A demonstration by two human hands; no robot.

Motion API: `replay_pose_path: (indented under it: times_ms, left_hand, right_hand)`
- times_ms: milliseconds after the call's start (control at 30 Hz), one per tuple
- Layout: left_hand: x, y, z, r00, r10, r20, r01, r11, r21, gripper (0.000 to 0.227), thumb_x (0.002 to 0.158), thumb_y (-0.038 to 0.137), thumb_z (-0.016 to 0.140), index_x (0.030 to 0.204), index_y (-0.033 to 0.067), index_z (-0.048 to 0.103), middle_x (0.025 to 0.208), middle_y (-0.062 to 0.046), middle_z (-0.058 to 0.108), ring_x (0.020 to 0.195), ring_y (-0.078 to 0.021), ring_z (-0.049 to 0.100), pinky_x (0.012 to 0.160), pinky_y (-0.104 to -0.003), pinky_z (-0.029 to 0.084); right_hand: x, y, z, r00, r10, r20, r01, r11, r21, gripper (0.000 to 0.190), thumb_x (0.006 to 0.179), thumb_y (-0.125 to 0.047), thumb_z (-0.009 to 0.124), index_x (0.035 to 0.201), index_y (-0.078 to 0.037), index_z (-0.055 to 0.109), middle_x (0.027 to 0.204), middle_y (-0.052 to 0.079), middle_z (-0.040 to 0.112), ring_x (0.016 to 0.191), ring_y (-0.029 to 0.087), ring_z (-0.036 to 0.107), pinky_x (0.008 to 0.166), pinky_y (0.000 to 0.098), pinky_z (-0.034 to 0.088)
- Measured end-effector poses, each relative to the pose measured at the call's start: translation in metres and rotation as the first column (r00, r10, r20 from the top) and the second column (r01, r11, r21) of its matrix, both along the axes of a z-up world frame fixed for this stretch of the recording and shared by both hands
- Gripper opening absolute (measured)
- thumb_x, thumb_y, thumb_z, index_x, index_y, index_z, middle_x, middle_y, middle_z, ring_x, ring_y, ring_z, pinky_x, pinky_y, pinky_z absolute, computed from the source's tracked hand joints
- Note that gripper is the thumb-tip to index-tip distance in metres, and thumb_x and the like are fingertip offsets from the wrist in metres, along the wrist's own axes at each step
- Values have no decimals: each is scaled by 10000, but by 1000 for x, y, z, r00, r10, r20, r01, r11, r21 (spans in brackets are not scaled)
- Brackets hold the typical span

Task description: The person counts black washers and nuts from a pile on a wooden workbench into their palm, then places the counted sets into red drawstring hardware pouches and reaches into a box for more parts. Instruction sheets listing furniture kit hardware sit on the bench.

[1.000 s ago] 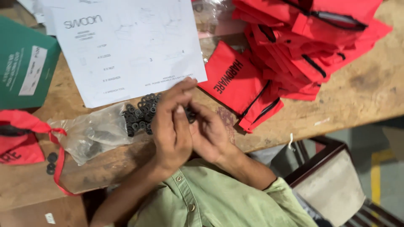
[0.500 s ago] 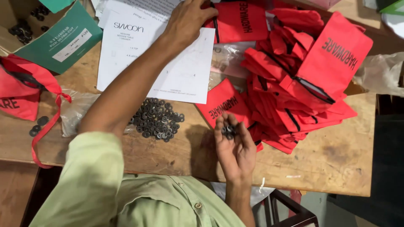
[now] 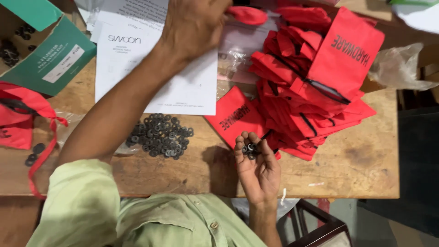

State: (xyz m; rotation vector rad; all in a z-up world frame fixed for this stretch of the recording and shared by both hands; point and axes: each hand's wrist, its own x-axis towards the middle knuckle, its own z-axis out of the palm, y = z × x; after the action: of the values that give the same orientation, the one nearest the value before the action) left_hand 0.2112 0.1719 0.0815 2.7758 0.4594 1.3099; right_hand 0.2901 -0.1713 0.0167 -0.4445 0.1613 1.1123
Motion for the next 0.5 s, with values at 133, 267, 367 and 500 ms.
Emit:
replay_pose_path:
  times_ms: [133,267,367,500]
  left_hand:
    - [-30,-84,16,991,-120,-61,117,991,-59,242,883,218,812,963,38,673,1064,-117,623,1018,-337,588,830,-475,530]
    - [-38,-156,-38,909,-317,-272,172,877,-449,293,883,272,770,972,-3,722,1036,-134,628,981,-330,584,804,-471,553]
    - [-37,-180,-76,837,-378,-395,90,808,-582,249,952,241,736,902,-2,726,980,-146,639,951,-344,629,792,-490,555]
    - [-42,-179,-80,893,-373,-252,147,771,-620,138,933,131,740,939,-7,734,997,-154,660,908,-352,665,795,-479,558]
  right_hand:
    - [-11,-15,6,997,46,-67,-42,997,63,369,1117,-186,473,1246,136,600,1277,276,632,1211,375,606,1097,448,482]
    - [-19,-42,12,999,-26,-31,29,996,88,399,1159,-190,443,1317,154,570,1348,302,611,1270,394,588,1138,464,467]
    - [-24,-51,10,994,-99,45,101,993,-64,417,1146,-198,434,1336,158,539,1390,310,573,1335,403,551,1182,474,447]
    - [-32,-40,8,994,-105,-3,105,994,-37,439,1137,-194,431,1354,179,511,1421,320,548,1380,419,521,1219,472,417]
